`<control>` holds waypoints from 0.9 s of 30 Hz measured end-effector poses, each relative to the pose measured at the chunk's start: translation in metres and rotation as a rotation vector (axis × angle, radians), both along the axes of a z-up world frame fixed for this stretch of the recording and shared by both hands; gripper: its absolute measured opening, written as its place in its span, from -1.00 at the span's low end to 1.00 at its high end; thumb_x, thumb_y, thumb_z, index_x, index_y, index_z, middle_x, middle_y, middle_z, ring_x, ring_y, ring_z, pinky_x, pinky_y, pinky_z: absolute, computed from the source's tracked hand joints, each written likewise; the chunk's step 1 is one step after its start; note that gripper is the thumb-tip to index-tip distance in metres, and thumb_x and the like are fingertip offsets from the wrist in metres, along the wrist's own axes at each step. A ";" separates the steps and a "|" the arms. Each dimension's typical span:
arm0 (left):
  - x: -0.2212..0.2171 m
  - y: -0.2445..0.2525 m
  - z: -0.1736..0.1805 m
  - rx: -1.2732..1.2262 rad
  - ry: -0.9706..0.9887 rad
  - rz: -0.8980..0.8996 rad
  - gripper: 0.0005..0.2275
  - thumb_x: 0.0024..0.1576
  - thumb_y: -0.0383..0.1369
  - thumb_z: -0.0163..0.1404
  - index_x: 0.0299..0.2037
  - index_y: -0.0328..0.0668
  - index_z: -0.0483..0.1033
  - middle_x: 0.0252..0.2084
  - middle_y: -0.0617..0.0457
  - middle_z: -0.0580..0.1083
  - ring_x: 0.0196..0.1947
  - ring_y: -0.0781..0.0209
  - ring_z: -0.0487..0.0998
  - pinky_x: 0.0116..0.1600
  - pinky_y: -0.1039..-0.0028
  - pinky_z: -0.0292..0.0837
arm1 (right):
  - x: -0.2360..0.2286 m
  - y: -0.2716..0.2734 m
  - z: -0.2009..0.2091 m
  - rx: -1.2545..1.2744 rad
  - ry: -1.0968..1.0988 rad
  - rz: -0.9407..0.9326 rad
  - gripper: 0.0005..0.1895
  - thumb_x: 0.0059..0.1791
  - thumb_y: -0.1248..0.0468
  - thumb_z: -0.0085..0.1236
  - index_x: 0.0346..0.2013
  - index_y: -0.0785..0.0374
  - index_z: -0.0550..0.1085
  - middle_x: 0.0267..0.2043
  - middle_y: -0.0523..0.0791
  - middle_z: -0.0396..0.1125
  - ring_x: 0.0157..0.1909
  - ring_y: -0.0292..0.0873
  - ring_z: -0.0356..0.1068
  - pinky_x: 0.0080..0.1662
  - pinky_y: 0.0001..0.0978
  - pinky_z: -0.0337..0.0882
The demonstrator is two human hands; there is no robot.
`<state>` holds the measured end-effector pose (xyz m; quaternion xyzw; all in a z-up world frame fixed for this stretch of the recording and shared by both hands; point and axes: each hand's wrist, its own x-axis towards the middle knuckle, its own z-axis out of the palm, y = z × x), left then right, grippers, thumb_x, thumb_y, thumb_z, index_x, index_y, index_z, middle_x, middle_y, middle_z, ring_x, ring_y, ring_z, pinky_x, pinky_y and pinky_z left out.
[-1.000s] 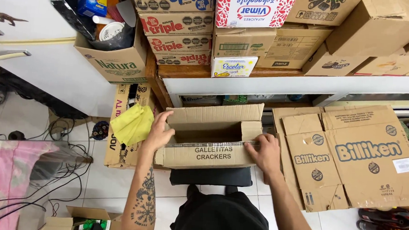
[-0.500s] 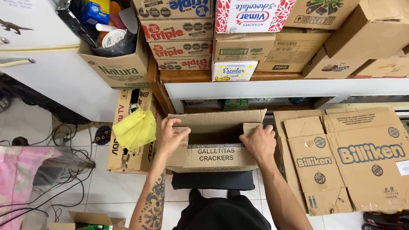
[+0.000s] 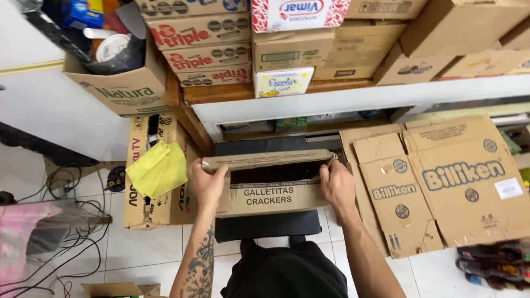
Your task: The person folds several empty cardboard boxes on a stool and places them on a shelf. The boxes include brands such as Mantekitas, Galletitas Crackers, Billiken, and Hermanos. The person handles each box one at a time, folding the flaps and stacking them neatly.
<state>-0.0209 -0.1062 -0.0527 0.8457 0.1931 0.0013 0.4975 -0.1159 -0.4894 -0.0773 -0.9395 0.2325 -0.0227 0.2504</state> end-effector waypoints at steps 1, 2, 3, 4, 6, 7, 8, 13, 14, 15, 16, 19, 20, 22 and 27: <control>-0.003 0.008 0.002 0.003 0.009 -0.011 -0.11 0.01 -0.19 0.51 0.53 -0.47 0.40 0.54 -0.47 0.29 0.52 -0.49 0.43 0.56 -0.17 0.53 | -0.004 0.002 0.006 0.003 0.009 -0.011 -0.51 0.24 -0.17 -0.06 -0.20 0.17 0.49 -0.20 0.15 0.52 0.04 0.36 0.64 0.08 0.28 0.60; -0.005 0.015 0.004 0.132 0.060 -0.090 -0.20 0.04 -0.14 0.54 0.41 -0.43 0.45 0.57 -0.39 0.25 0.50 -0.50 0.47 0.47 -0.22 0.61 | -0.006 0.004 0.013 0.040 0.000 -0.009 -0.50 0.25 -0.14 -0.08 -0.20 0.23 0.49 -0.20 0.21 0.51 0.04 0.42 0.62 0.09 0.32 0.57; -0.007 0.023 0.007 0.262 0.109 -0.169 -0.29 0.07 -0.09 0.56 0.29 -0.39 0.51 0.59 -0.31 0.22 0.48 -0.51 0.51 0.39 -0.28 0.68 | -0.008 0.007 0.020 0.077 -0.010 -0.008 -0.49 0.26 -0.10 -0.10 -0.19 0.29 0.49 -0.19 0.26 0.50 0.05 0.48 0.60 0.10 0.35 0.54; -0.006 0.020 0.014 0.263 0.115 -0.176 -0.29 0.07 -0.09 0.56 0.29 -0.39 0.51 0.59 -0.31 0.22 0.48 -0.51 0.51 0.39 -0.28 0.68 | -0.009 0.006 0.020 0.078 -0.004 -0.014 -0.49 0.26 -0.10 -0.10 -0.19 0.29 0.49 -0.19 0.26 0.50 0.05 0.48 0.60 0.10 0.35 0.54; -0.004 0.016 0.029 0.547 0.221 -0.274 -0.14 0.18 -0.04 0.47 0.62 -0.30 0.36 0.68 -0.38 0.15 0.68 -0.45 0.25 0.60 -0.28 0.37 | -0.010 0.006 0.020 0.071 -0.011 0.007 -0.50 0.27 -0.08 -0.08 -0.18 0.31 0.48 -0.20 0.31 0.48 0.04 0.51 0.58 0.08 0.42 0.51; -0.007 0.006 0.043 0.548 0.224 -0.277 -0.14 0.18 -0.04 0.47 0.62 -0.30 0.36 0.68 -0.38 0.15 0.68 -0.45 0.25 0.60 -0.28 0.37 | -0.010 0.006 0.019 0.073 -0.008 0.004 -0.50 0.27 -0.08 -0.08 -0.18 0.31 0.48 -0.20 0.31 0.48 0.04 0.51 0.58 0.08 0.42 0.51; -0.009 -0.005 0.056 0.618 0.166 -0.337 -0.17 0.20 -0.20 0.44 0.68 -0.14 0.31 0.71 -0.39 0.14 0.70 -0.50 0.19 0.59 -0.39 0.28 | -0.010 0.005 0.019 0.072 -0.014 0.013 -0.50 0.27 -0.09 -0.08 -0.19 0.31 0.48 -0.21 0.30 0.48 0.04 0.50 0.58 0.07 0.42 0.51; -0.003 -0.067 0.032 0.605 -0.006 -0.748 -0.19 0.14 -0.60 0.37 0.67 0.08 0.42 0.81 -0.28 0.01 0.78 -0.62 -0.11 0.54 -0.76 -0.02 | -0.011 0.005 0.021 0.053 -0.025 0.023 -0.51 0.28 -0.09 -0.08 -0.19 0.28 0.48 -0.23 0.27 0.48 0.03 0.47 0.59 0.08 0.35 0.52; 0.002 -0.083 0.014 0.497 0.008 -0.807 -0.40 0.25 -0.49 0.22 0.55 0.17 0.53 0.78 -0.13 0.17 0.82 -0.42 -0.09 0.59 -0.73 -0.28 | -0.010 0.005 0.019 0.051 -0.026 0.031 -0.51 0.28 -0.10 -0.08 -0.17 0.27 0.48 -0.21 0.26 0.48 0.04 0.45 0.59 0.08 0.33 0.53; 0.007 -0.099 -0.004 0.389 0.023 -0.865 -0.57 0.36 -0.37 0.08 0.44 0.26 0.65 0.75 0.03 0.32 0.86 -0.22 -0.06 0.63 -0.70 -0.55 | -0.010 0.004 0.018 0.048 -0.028 0.039 -0.51 0.28 -0.11 -0.09 -0.14 0.26 0.48 -0.19 0.24 0.48 0.04 0.43 0.59 0.08 0.31 0.54; 0.005 -0.109 0.032 0.389 0.020 -0.870 -0.57 0.36 -0.37 0.08 0.44 0.26 0.65 0.75 0.03 0.32 0.86 -0.22 -0.06 0.63 -0.70 -0.55 | -0.009 0.003 0.015 0.047 -0.030 0.034 -0.51 0.28 -0.11 -0.09 -0.14 0.26 0.48 -0.19 0.24 0.48 0.04 0.43 0.59 0.08 0.31 0.54; -0.001 -0.132 0.094 0.340 0.201 -0.871 -0.12 0.27 0.31 0.15 0.64 -0.17 0.39 0.73 -0.30 0.32 0.84 -0.39 -0.04 0.61 -0.74 -0.63 | -0.010 0.002 0.010 0.046 -0.044 0.041 -0.50 0.27 -0.14 -0.08 -0.14 0.23 0.47 -0.18 0.23 0.48 0.04 0.42 0.59 0.07 0.33 0.54; 0.000 -0.137 0.088 0.431 0.199 -0.890 -0.09 0.22 0.31 0.21 0.65 -0.15 0.38 0.68 -0.31 0.36 0.81 -0.41 0.02 0.60 -0.76 -0.59 | -0.010 0.003 0.010 0.024 -0.054 0.058 -0.51 0.27 -0.14 -0.07 -0.15 0.23 0.48 -0.18 0.22 0.47 0.04 0.41 0.59 0.06 0.33 0.55; 0.004 -0.144 0.067 0.524 0.198 -0.906 -0.05 0.18 0.31 0.27 0.66 -0.14 0.36 0.64 -0.32 0.41 0.78 -0.44 0.08 0.59 -0.78 -0.55 | -0.009 0.007 0.014 0.004 -0.065 0.076 -0.52 0.27 -0.13 -0.05 -0.15 0.22 0.48 -0.18 0.21 0.47 0.03 0.40 0.60 0.05 0.33 0.56; 0.006 -0.142 0.040 0.449 0.065 -0.902 -0.17 0.25 0.21 0.31 0.59 -0.15 0.40 0.49 -0.33 0.41 0.73 -0.50 0.06 0.56 -0.81 -0.63 | -0.013 0.022 0.008 -0.003 -0.162 0.096 -0.52 0.14 -0.20 0.37 0.11 0.06 0.61 0.34 0.03 0.42 0.26 0.33 0.58 0.29 0.15 0.59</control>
